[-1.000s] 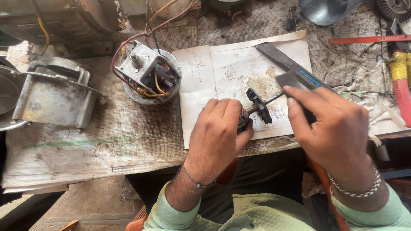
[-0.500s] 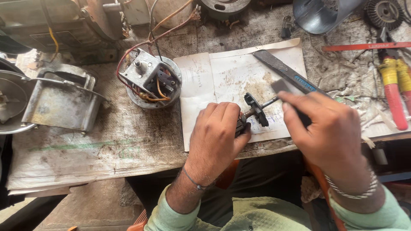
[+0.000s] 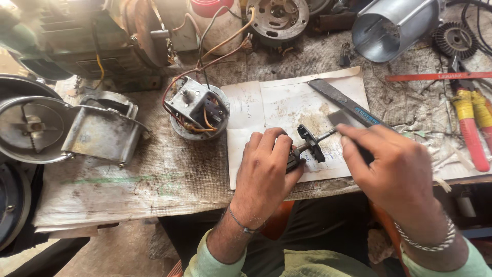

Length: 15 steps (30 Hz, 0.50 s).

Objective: The person holds a motor armature with one hand and sands its steel shaft using a strip of sandpaper, rotating the armature and repositioning the paper to work along the shaft. Near the end they lift the armature and continue sanding while holding it up.

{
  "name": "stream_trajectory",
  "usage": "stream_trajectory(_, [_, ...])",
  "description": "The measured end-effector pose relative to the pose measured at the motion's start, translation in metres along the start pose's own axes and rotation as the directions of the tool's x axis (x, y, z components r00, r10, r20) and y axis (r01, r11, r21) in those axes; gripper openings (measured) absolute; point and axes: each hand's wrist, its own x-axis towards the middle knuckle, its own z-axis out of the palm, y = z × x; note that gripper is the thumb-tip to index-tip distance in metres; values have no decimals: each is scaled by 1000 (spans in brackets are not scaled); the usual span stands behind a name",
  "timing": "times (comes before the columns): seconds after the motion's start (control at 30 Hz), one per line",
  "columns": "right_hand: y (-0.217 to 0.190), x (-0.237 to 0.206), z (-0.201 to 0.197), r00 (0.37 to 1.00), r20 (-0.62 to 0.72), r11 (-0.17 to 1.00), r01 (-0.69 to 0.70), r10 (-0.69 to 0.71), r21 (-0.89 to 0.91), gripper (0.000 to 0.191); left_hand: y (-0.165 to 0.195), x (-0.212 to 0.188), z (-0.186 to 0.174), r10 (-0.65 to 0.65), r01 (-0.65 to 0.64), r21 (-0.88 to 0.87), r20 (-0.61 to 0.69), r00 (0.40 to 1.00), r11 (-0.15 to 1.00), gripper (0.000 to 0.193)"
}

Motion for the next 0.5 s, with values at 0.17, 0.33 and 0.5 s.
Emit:
stream_trajectory(0.17, [4,0,3,995,87,989,46,-59,142,26,1,1,0,0,-1,-39,-18,1000,999,55])
stream_trajectory(0.33, [7,0,3,999,-11,998,-44,43,-45,25,2,0,0,-7,7,-36,4,1000,999,58])
stream_trajectory(0.5, [11,3,-5,999,-18,997,-48,50,64,24,1,0,1,-3,3,-8,1,1000,1000,56])
